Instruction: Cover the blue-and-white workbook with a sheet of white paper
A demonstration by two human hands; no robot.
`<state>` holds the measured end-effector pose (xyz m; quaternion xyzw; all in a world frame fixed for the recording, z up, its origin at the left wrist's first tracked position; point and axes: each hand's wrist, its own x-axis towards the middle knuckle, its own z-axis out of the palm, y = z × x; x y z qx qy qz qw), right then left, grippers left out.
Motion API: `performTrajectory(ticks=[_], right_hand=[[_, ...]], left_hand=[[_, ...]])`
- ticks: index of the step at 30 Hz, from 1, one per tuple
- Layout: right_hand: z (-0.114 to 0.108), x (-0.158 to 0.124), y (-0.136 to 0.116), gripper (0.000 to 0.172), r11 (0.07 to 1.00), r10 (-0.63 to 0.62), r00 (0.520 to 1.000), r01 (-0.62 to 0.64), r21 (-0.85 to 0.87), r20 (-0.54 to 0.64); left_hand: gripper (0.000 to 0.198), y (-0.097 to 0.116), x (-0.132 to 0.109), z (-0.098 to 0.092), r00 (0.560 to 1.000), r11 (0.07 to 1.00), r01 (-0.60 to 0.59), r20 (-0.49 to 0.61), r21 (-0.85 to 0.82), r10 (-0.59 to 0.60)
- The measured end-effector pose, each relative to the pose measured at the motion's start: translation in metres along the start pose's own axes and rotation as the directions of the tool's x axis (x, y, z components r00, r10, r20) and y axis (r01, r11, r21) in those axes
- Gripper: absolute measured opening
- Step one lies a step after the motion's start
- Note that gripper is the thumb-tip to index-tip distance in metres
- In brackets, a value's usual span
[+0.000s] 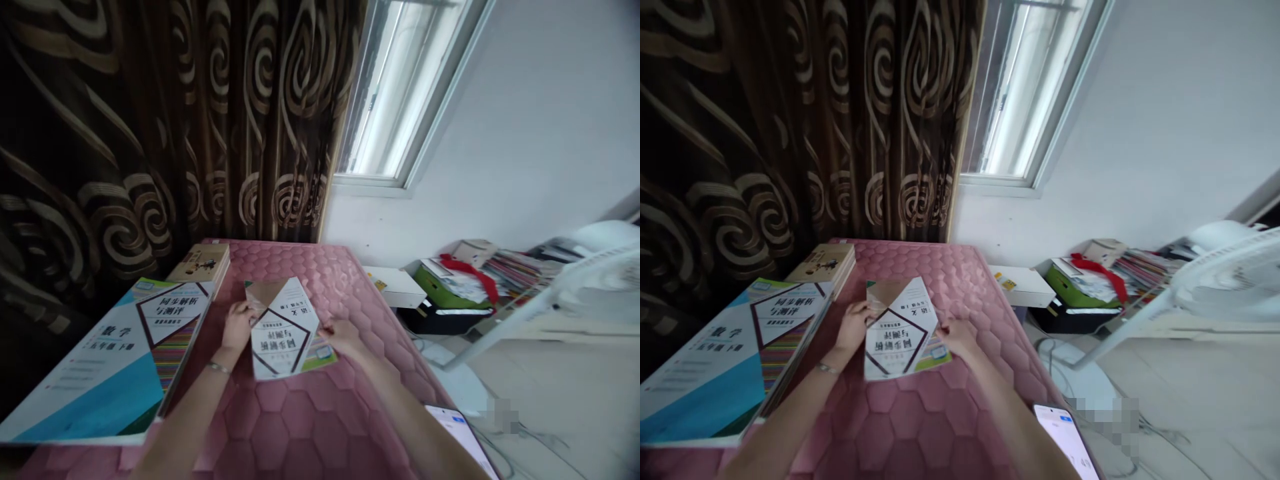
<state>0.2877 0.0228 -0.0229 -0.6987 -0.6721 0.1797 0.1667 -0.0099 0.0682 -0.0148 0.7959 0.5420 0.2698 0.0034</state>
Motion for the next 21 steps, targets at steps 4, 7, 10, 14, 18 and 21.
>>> performTrajectory(ticks=[4, 7, 10, 14, 18, 21], right_hand=[[0.026, -0.042, -0.009, 0.043, 0.991, -0.091, 0.988, 0.102, 0.09, -0.123], [0.031, -0.053, -0.016, 0.052, 0.997, -0.06, 0.99, 0.067, 0.046, -0.131], [0.025, -0.053, -0.021, 0.049, 0.998, -0.028, 0.997, 0.024, -0.061, -0.078], [0.018, -0.049, -0.02, 0.051, 0.988, -0.047, 0.998, 0.04, -0.147, -0.044], [0.019, -0.047, -0.014, 0.048, 0.972, -0.084, 0.996, 0.077, -0.22, -0.022], [0.021, -0.048, -0.011, 0.047, 0.955, -0.116, 0.993, 0.108, -0.276, -0.015]], left_hand=[[0.026, -0.019, 0.029, 0.01, 0.996, 0.986, 0.039, 0.091, -0.162, -0.024], [0.032, -0.019, 0.039, 0.01, 0.977, 0.974, 0.044, 0.212, -0.224, 0.004], [0.036, -0.015, 0.039, 0.007, 0.97, 0.975, 0.069, 0.244, -0.211, -0.015], [0.035, -0.006, 0.016, 0.004, 0.965, 0.978, 0.154, 0.234, -0.142, -0.118], [0.043, 0.013, -0.029, 0.007, 0.971, 0.987, 0.161, 0.182, -0.006, -0.157], [0.051, 0.023, -0.054, 0.008, 0.983, 0.992, 0.076, 0.159, 0.104, -0.092]])
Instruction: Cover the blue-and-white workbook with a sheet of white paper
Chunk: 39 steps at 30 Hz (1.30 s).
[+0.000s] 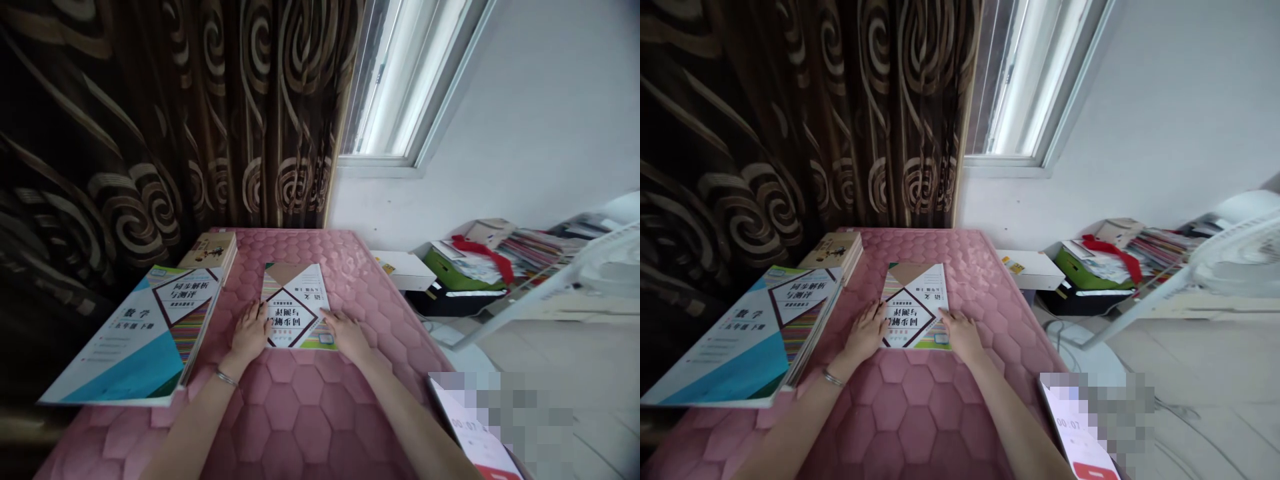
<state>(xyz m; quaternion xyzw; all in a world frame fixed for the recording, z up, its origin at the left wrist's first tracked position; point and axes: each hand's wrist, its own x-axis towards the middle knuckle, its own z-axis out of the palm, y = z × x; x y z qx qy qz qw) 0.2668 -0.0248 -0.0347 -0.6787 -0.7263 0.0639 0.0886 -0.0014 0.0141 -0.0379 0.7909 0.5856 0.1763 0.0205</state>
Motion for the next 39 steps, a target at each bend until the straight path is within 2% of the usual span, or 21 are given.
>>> performTrajectory(ticks=[4, 9, 13, 17, 22, 28, 33, 39], right_hand=[[0.001, -0.002, 0.001, 0.046, 0.999, -0.011, 1.0, 0.01, -0.044, -0.014], [-0.004, -0.002, -0.003, 0.045, 1.0, 0.003, 1.0, -0.004, -0.029, -0.017], [-0.011, -0.01, -0.008, 0.043, 0.999, 0.041, 0.998, -0.042, -0.02, -0.043], [-0.012, -0.028, -0.008, 0.04, 1.0, 0.01, 0.998, -0.01, -0.008, -0.07], [-0.006, -0.038, -0.004, 0.039, 0.999, 0.021, 0.996, -0.024, -0.032, -0.081], [-0.005, -0.036, -0.004, 0.039, 0.999, 0.048, 0.997, -0.048, -0.01, -0.059], [-0.006, -0.037, -0.005, 0.039, 0.999, 0.035, 0.998, -0.035, -0.016, -0.048], [-0.005, -0.036, -0.001, 0.039, 0.999, 0.026, 0.999, -0.027, -0.023, -0.033]], left_hand=[[0.052, -0.004, -0.006, -0.002, 0.998, 0.996, -0.05, 0.034, 0.076, 0.047], [0.051, -0.019, -0.005, -0.005, 0.989, 0.988, -0.139, 0.062, 0.072, 0.135], [0.051, -0.022, -0.007, -0.004, 0.989, 0.988, -0.147, 0.032, 0.051, 0.145], [0.05, -0.021, -0.007, -0.004, 0.991, 0.991, -0.133, 0.025, 0.02, 0.132], [0.046, -0.035, -0.01, -0.014, 0.982, 0.974, -0.148, 0.094, -0.172, 0.166], [0.023, -0.05, -0.019, -0.024, 0.984, 0.893, -0.14, 0.041, -0.428, 0.174], [0.012, -0.049, -0.019, -0.025, 0.988, 0.866, -0.124, 0.024, -0.484, 0.155], [0.017, -0.049, -0.021, -0.027, 0.986, 0.846, -0.07, 0.09, -0.528, 0.138]])
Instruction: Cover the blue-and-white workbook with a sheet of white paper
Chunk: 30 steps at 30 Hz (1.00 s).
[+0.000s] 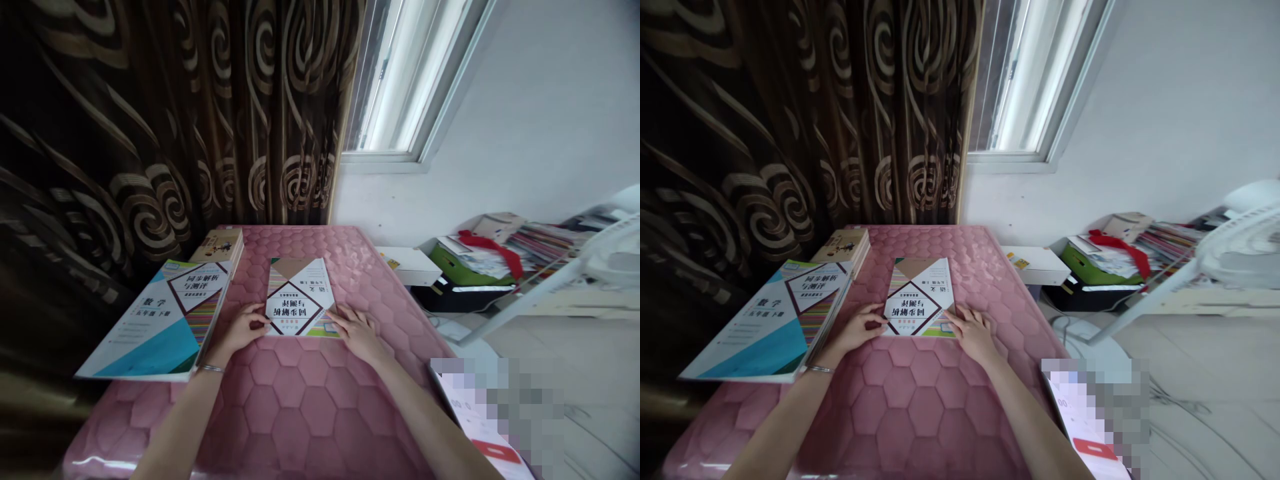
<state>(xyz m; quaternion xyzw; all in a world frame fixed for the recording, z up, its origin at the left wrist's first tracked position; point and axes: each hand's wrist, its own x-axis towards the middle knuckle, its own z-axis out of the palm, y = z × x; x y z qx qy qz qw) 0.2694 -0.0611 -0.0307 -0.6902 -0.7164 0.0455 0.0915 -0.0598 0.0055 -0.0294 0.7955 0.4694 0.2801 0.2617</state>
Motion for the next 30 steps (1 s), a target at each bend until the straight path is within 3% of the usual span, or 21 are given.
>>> performTrajectory(ticks=[6, 10, 13, 17, 19, 23, 27, 30], right_hand=[[0.0, 0.001, 0.002, 0.037, 0.999, 0.005, 1.0, -0.006, 0.047, 0.018], [0.003, 0.003, 0.006, 0.032, 0.995, -0.002, 0.996, 0.012, 0.104, -0.089], [0.004, 0.002, 0.0, 0.026, 0.982, -0.045, 0.979, 0.08, 0.173, -0.198], [0.003, -0.002, -0.033, 0.027, 0.916, -0.207, 0.936, 0.287, 0.279, -0.284], [0.005, -0.004, -0.055, 0.019, 0.891, -0.258, 0.921, 0.344, 0.297, -0.291], [0.01, -0.002, -0.081, 0.016, 0.916, -0.216, 0.94, 0.289, 0.278, -0.265], [0.013, 0.002, -0.079, 0.011, 0.923, -0.204, 0.944, 0.273, 0.27, -0.259], [0.013, 0.001, -0.07, 0.007, 0.925, -0.206, 0.94, 0.277, 0.26, -0.271]], left_hand=[[0.019, 0.001, 0.0, -0.002, 1.0, 1.0, 0.003, 0.013, 0.028, -0.004], [0.014, 0.017, 0.0, -0.003, 0.998, 0.984, -0.061, 0.004, 0.17, 0.061], [0.029, 0.033, 0.002, 0.003, 0.977, 0.959, -0.193, 0.132, 0.208, 0.168], [0.051, 0.048, 0.001, 0.022, 0.911, 0.917, -0.358, 0.278, 0.174, 0.303], [0.046, 0.051, -0.002, 0.03, 0.927, 0.915, -0.343, 0.232, 0.21, 0.294], [0.018, 0.055, -0.006, 0.037, 0.962, 0.932, -0.272, 0.108, 0.239, 0.252], [0.006, 0.057, -0.005, 0.039, 0.974, 0.945, -0.226, 0.06, 0.236, 0.218], [0.008, 0.054, -0.003, 0.039, 0.979, 0.959, -0.202, 0.026, 0.201, 0.201]])
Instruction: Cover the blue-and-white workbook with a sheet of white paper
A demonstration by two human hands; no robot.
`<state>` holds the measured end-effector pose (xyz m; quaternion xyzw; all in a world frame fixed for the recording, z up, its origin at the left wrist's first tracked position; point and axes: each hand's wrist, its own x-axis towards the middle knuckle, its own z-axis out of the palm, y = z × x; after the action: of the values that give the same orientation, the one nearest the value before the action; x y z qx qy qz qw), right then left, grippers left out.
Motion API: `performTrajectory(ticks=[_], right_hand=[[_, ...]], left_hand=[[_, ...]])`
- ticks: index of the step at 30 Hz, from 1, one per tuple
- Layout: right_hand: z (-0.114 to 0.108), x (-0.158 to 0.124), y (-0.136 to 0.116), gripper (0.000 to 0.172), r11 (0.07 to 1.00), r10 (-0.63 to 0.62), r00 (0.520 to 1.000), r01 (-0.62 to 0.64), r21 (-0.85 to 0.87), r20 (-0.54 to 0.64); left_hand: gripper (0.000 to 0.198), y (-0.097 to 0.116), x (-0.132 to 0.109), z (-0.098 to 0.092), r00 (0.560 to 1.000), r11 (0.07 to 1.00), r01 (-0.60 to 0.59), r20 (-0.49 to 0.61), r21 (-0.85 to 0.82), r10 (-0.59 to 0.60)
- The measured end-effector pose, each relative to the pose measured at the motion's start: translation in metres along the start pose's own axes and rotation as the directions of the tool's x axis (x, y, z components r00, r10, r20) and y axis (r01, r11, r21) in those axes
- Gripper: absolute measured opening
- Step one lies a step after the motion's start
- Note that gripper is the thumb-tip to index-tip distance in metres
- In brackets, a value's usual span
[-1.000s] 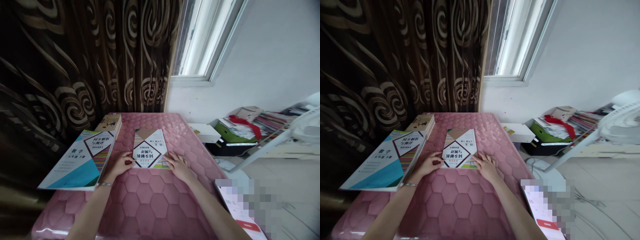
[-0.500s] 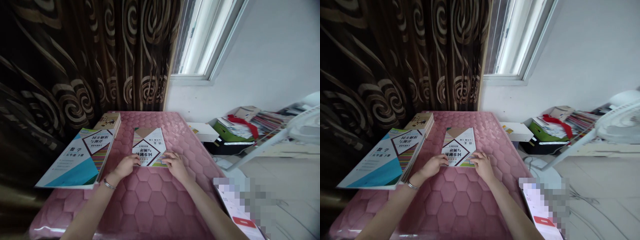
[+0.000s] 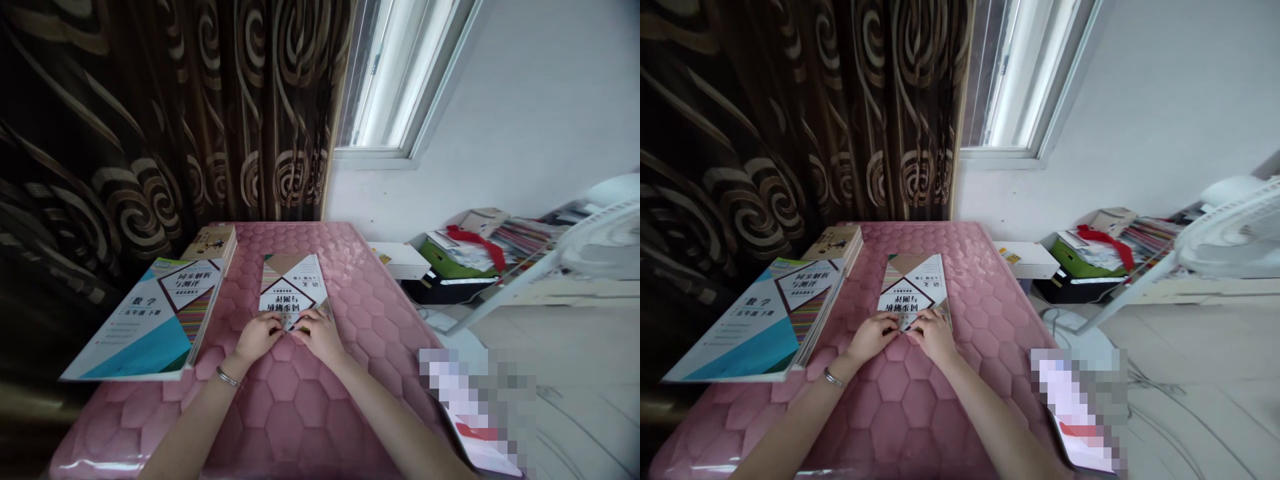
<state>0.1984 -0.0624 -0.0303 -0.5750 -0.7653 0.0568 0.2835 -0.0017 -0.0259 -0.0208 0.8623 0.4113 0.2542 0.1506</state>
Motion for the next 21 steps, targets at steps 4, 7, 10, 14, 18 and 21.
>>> performTrajectory(ticks=[4, 7, 10, 14, 18, 21], right_hand=[[-0.008, -0.01, 0.016, 0.012, 1.0, 0.022, 1.0, -0.022, -0.004, -0.017], [-0.017, -0.02, 0.032, 0.016, 0.996, 0.078, 0.997, -0.078, -0.042, -0.015], [-0.029, -0.029, 0.046, 0.019, 0.987, 0.126, 0.992, -0.125, -0.099, 0.008], [-0.041, -0.035, 0.053, 0.025, 0.982, 0.137, 0.989, -0.127, -0.143, 0.061], [-0.045, -0.035, 0.053, 0.031, 0.981, 0.141, 0.983, -0.123, -0.147, 0.12], [-0.047, -0.034, 0.054, 0.038, 0.982, 0.151, 0.977, -0.131, -0.134, 0.153]], left_hand=[[0.013, -0.012, -0.006, -0.008, 1.0, 0.998, -0.014, 0.027, -0.063, 0.016], [0.017, -0.026, -0.013, -0.018, 0.999, 0.991, -0.006, 0.052, -0.137, 0.014], [0.021, -0.037, -0.017, -0.025, 0.998, 0.98, 0.017, 0.069, -0.201, -0.003], [0.03, -0.041, -0.018, -0.027, 0.995, 0.969, 0.073, 0.086, -0.235, -0.054], [0.037, -0.041, -0.017, -0.027, 0.99, 0.961, 0.128, 0.092, -0.245, -0.108], [0.038, -0.042, -0.017, -0.028, 0.988, 0.96, 0.133, 0.109, -0.246, -0.109]])
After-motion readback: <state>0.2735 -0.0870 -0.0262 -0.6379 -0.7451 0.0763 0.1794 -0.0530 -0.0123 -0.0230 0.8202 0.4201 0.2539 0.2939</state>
